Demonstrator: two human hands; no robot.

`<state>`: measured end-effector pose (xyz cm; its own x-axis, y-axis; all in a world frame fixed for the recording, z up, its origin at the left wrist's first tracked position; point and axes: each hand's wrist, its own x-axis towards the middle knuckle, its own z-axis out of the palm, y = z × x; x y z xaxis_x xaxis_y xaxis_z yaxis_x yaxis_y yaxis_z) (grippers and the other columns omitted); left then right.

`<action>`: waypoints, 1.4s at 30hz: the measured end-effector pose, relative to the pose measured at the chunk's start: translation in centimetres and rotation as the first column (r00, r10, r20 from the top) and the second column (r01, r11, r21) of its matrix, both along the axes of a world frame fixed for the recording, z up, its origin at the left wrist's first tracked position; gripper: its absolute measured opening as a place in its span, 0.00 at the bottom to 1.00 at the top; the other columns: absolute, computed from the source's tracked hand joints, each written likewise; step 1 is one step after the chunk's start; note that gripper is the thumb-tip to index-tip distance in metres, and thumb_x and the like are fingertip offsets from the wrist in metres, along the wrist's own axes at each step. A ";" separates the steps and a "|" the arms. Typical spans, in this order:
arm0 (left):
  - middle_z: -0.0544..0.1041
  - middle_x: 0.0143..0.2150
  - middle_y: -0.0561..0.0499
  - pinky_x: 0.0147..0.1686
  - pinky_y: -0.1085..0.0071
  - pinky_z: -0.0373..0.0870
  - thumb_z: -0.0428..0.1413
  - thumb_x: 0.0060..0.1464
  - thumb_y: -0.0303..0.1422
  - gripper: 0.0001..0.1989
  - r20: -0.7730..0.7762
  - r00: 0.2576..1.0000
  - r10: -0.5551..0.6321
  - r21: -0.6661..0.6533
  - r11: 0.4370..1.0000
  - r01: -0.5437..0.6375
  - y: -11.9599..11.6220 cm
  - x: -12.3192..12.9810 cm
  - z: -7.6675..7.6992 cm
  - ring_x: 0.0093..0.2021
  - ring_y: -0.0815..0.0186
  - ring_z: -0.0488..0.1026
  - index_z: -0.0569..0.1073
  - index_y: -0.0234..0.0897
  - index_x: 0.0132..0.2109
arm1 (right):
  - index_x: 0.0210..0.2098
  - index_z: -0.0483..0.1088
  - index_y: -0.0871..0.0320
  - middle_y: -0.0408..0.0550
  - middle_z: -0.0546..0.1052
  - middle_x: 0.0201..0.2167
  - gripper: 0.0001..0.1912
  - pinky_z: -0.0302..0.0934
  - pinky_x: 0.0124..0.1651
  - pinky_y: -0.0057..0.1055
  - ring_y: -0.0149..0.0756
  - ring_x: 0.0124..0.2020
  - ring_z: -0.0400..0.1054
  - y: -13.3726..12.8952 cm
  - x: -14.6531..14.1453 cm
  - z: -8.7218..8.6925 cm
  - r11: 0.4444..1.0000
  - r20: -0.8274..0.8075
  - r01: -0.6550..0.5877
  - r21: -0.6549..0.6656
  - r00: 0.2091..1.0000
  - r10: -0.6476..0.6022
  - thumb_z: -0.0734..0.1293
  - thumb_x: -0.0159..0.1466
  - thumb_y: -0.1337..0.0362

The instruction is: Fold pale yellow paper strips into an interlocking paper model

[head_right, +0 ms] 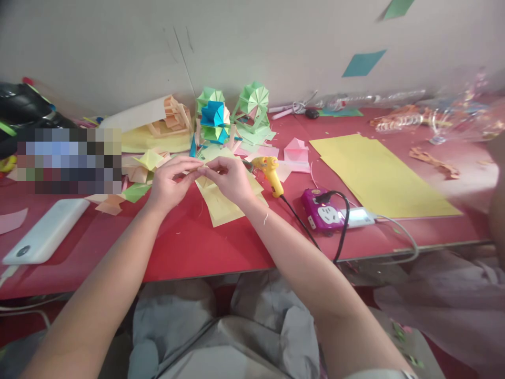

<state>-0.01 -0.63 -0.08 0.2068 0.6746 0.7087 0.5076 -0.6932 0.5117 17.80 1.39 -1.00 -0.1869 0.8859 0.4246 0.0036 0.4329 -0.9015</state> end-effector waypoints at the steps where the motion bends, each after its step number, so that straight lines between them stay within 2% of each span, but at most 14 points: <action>1: 0.83 0.44 0.46 0.30 0.73 0.71 0.59 0.63 0.40 0.10 0.002 1.000 0.014 0.006 1.000 -0.014 0.0 0.0 0.0 0.45 0.63 0.79 0.82 0.42 0.41 | 0.28 0.75 0.58 0.46 0.78 0.27 0.23 0.64 0.33 0.31 0.32 0.29 0.70 0.0 0.0 0.0 1.000 0.021 0.016 0.017 1.000 -0.016 0.75 0.56 0.42; 5: 0.83 0.43 0.46 0.31 0.72 0.71 0.60 0.63 0.40 0.09 0.013 0.998 0.059 -0.002 0.998 -0.059 0.2 -0.3 0.0 0.44 0.63 0.79 0.82 0.41 0.40 | 0.30 0.74 0.58 0.46 0.78 0.29 0.21 0.65 0.35 0.31 0.32 0.30 0.70 0.3 0.3 0.1 0.998 0.062 -0.003 0.069 0.998 -0.001 0.74 0.58 0.45; 8: 0.82 0.43 0.47 0.33 0.71 0.72 0.60 0.63 0.41 0.10 0.010 0.998 0.057 -0.028 0.998 -0.057 0.2 -0.4 0.0 0.45 0.62 0.79 0.81 0.40 0.40 | 0.31 0.73 0.58 0.45 0.78 0.30 0.18 0.66 0.36 0.31 0.31 0.31 0.70 0.4 0.4 0.0 0.996 0.092 -0.040 0.076 0.995 0.033 0.73 0.60 0.48; 11: 0.82 0.44 0.46 0.36 0.70 0.74 0.60 0.62 0.43 0.11 0.021 0.998 0.051 -0.071 0.996 -0.050 0.1 -0.3 0.1 0.46 0.62 0.78 0.80 0.40 0.42 | 0.31 0.71 0.57 0.44 0.76 0.29 0.18 0.66 0.36 0.31 0.32 0.31 0.69 0.2 0.2 0.0 0.995 0.107 -0.020 0.093 0.994 0.010 0.71 0.61 0.48; 17: 0.83 0.45 0.47 0.40 0.69 0.76 0.63 0.58 0.45 0.12 0.157 0.984 0.083 -0.182 0.982 -0.054 0.1 -0.3 0.1 0.46 0.62 0.79 0.79 0.41 0.41 | 0.32 0.70 0.56 0.45 0.75 0.29 0.18 0.67 0.36 0.33 0.33 0.32 0.70 -0.2 -0.1 0.0 0.991 0.084 0.020 0.135 0.996 -0.031 0.70 0.63 0.48; 23: 0.82 0.47 0.46 0.43 0.68 0.77 0.62 0.58 0.46 0.14 0.166 0.985 0.035 -0.180 0.984 -0.005 0.4 -0.5 -0.1 0.50 0.60 0.79 0.79 0.41 0.39 | 0.33 0.70 0.56 0.46 0.76 0.32 0.15 0.70 0.40 0.35 0.34 0.35 0.72 -0.4 0.0 -0.2 0.985 0.089 0.044 0.170 0.994 -0.059 0.69 0.64 0.50; 30: 0.82 0.44 0.47 0.43 0.67 0.77 0.62 0.59 0.44 0.12 0.141 0.988 0.061 -0.148 0.988 -0.040 0.2 -0.3 -0.1 0.47 0.61 0.79 0.78 0.40 0.37 | 0.36 0.71 0.56 0.45 0.75 0.34 0.07 0.71 0.39 0.32 0.33 0.36 0.71 -0.4 -0.1 -0.3 0.969 0.078 0.001 0.247 0.997 -0.021 0.70 0.65 0.59; 36: 0.82 0.45 0.45 0.43 0.67 0.78 0.65 0.55 0.44 0.12 0.218 0.976 0.010 -0.165 0.986 0.027 0.7 -0.8 -0.5 0.47 0.61 0.79 0.80 0.40 0.39 | 0.33 0.72 0.56 0.47 0.73 0.37 0.12 0.73 0.41 0.34 0.34 0.38 0.72 -0.3 0.3 -0.1 0.969 0.116 0.036 0.243 0.991 -0.066 0.69 0.66 0.54; 42: 0.84 0.41 0.47 0.42 0.65 0.79 0.67 0.54 0.40 0.08 0.242 0.970 0.033 -0.161 0.987 0.007 0.7 -1.0 -0.3 0.44 0.61 0.81 0.82 0.41 0.35 | 0.32 0.74 0.56 0.48 0.71 0.36 0.14 0.72 0.41 0.34 0.35 0.39 0.71 -0.3 0.4 0.1 0.967 0.104 0.014 0.255 0.994 -0.042 0.70 0.66 0.52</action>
